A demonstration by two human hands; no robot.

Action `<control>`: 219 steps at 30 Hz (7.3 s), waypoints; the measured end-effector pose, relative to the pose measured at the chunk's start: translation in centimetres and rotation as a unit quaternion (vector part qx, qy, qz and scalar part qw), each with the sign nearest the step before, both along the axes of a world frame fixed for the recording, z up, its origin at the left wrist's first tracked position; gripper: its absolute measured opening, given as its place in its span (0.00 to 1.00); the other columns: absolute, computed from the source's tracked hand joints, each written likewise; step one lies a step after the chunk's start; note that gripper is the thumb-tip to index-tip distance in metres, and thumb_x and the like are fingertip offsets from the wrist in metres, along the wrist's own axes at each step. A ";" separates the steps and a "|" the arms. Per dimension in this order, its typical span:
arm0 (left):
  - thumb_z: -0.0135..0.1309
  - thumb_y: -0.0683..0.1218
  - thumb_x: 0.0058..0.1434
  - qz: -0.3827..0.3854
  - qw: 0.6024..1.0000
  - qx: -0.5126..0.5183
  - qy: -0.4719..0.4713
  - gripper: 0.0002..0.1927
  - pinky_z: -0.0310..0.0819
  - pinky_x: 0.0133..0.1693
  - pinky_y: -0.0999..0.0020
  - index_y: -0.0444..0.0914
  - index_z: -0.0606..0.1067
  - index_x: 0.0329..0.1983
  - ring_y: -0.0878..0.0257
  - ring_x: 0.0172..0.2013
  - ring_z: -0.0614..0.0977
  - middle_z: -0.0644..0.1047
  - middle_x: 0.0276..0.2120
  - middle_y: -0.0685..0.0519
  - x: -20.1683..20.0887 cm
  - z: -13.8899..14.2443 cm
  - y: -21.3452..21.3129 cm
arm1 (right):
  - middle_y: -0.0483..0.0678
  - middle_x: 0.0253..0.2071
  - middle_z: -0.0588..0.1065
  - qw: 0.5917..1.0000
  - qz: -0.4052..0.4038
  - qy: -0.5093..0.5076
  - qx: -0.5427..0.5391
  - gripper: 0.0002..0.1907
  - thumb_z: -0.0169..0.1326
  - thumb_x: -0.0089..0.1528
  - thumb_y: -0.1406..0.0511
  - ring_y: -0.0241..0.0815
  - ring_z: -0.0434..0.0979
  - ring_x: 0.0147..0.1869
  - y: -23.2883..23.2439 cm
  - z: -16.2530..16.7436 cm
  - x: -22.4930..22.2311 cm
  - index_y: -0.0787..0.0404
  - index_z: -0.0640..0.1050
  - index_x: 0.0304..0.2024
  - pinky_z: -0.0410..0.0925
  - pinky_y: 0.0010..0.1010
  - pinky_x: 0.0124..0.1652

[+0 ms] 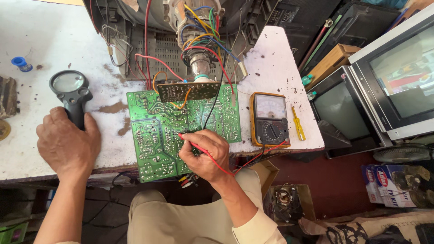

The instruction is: The person uses a multimeter to test various points on a green circuit board. They hold the red probe in the right hand and the black probe in the left, touching different solder points while observing the multimeter display.

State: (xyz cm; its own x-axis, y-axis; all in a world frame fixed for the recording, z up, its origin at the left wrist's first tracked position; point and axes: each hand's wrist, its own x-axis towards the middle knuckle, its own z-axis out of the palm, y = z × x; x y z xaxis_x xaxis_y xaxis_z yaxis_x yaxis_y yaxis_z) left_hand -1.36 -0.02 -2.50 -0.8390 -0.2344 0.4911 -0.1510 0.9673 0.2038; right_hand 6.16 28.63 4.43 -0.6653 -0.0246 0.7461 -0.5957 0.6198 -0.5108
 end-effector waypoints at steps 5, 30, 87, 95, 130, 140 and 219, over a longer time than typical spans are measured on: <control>0.60 0.54 0.69 0.001 1.000 0.002 -0.003 0.21 0.73 0.46 0.51 0.30 0.73 0.48 0.44 0.49 0.77 0.77 0.43 0.41 0.0 0.2 0.1 | 0.47 0.33 0.79 1.000 0.006 0.000 -0.006 0.11 0.62 0.55 0.75 0.42 0.81 0.33 0.0 0.0 0.0 0.59 0.81 0.40 0.73 0.30 0.34; 0.59 0.54 0.71 -0.017 0.999 0.032 0.001 0.22 0.73 0.43 0.49 0.27 0.73 0.49 0.44 0.45 0.77 0.76 0.40 0.39 -0.2 1.1 0.3 | 0.48 0.34 0.79 1.000 0.004 -0.019 -0.005 0.11 0.61 0.56 0.74 0.42 0.82 0.35 0.1 0.1 0.2 0.60 0.82 0.41 0.74 0.29 0.36; 0.60 0.53 0.63 0.000 0.997 0.071 0.003 0.23 0.75 0.40 0.53 0.29 0.73 0.50 0.47 0.41 0.78 0.76 0.38 0.43 -0.1 3.3 0.6 | 0.48 0.33 0.79 0.999 -0.018 -0.037 -0.003 0.11 0.62 0.56 0.75 0.36 0.77 0.29 -0.6 -0.4 0.2 0.62 0.83 0.41 0.69 0.27 0.31; 0.60 0.53 0.63 -0.003 0.997 0.078 0.008 0.22 0.74 0.40 0.52 0.30 0.73 0.50 0.47 0.41 0.78 0.76 0.39 0.43 0.0 3.3 0.6 | 0.47 0.33 0.79 0.999 -0.018 -0.038 -0.005 0.11 0.62 0.56 0.75 0.33 0.74 0.28 -0.6 -0.3 0.3 0.61 0.83 0.41 0.67 0.24 0.28; 0.59 0.53 0.64 0.001 0.997 0.078 0.004 0.22 0.74 0.41 0.53 0.31 0.73 0.50 0.47 0.42 0.78 0.76 0.39 0.43 -0.2 3.3 0.6 | 0.45 0.31 0.78 0.999 -0.007 -0.047 -0.012 0.12 0.62 0.57 0.76 0.30 0.71 0.26 -2.0 1.1 -2.1 0.62 0.84 0.43 0.66 0.24 0.28; 0.59 0.53 0.63 0.004 0.997 0.080 0.004 0.22 0.74 0.41 0.53 0.31 0.73 0.50 0.47 0.42 0.78 0.76 0.39 0.43 -0.1 3.4 0.8 | 0.46 0.33 0.79 0.999 -0.005 -0.041 -0.014 0.11 0.62 0.58 0.75 0.30 0.71 0.26 -2.0 1.1 -2.2 0.61 0.83 0.43 0.66 0.24 0.28; 0.60 0.52 0.63 0.004 0.998 0.064 0.011 0.20 0.74 0.41 0.49 0.32 0.72 0.46 0.43 0.42 0.78 0.76 0.39 0.42 0.1 3.3 0.8 | 0.47 0.33 0.80 0.932 -0.007 -0.191 -0.308 0.09 0.53 0.67 0.72 0.26 0.71 0.27 2.8 -7.6 8.3 0.69 0.80 0.48 0.65 0.18 0.27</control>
State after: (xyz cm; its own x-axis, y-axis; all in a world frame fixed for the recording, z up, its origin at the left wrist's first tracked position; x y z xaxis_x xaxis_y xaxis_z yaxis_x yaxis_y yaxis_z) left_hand -1.28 0.81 0.83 -0.8260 -0.3028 0.4753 -0.1519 0.9318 0.3297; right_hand 14.43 31.48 -3.21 -0.8822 0.3412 0.3246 -0.2913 0.1462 -0.9454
